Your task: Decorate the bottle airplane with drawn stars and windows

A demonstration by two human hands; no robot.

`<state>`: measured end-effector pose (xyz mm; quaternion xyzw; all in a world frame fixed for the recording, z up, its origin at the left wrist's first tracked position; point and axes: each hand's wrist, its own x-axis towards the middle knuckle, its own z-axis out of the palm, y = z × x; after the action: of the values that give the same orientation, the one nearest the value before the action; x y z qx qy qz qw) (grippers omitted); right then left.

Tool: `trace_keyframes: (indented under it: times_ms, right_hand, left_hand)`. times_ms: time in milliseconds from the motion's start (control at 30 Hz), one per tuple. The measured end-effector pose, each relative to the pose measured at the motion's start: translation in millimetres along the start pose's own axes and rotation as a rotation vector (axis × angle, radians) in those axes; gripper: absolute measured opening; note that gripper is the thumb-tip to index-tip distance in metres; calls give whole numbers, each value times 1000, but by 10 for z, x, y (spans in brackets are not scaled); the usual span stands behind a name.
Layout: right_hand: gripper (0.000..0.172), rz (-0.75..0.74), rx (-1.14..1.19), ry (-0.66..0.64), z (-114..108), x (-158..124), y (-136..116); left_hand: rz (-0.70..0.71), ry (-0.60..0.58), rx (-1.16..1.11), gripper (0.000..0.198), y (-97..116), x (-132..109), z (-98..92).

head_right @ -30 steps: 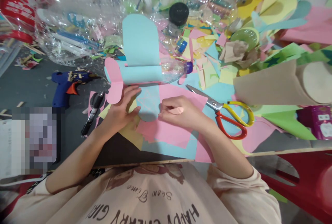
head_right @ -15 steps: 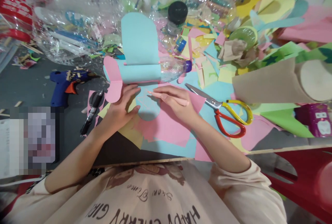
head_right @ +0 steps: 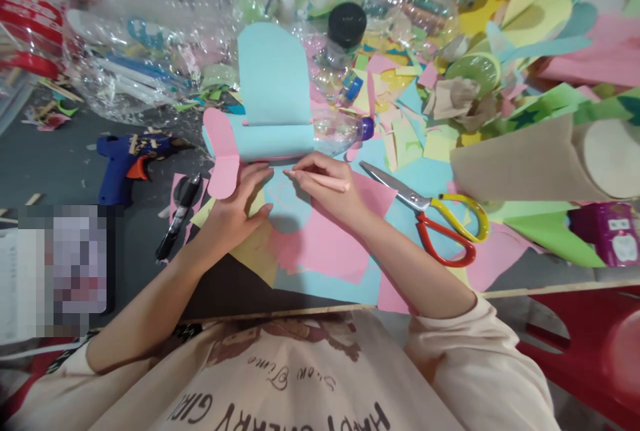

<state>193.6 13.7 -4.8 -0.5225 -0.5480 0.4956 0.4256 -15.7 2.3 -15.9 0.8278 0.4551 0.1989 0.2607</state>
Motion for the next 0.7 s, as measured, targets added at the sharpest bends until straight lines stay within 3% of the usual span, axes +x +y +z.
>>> trace_keyframes:
  times_ms: [467, 700]
  right_hand:
    - [12, 29, -50, -19, -22, 3, -18]
    - [19, 32, -77, -32, -32, 4, -15]
  left_hand:
    - [-9, -20, -25, 53, 20, 4, -9]
    - [-6, -28, -8, 54, 35, 11, -28]
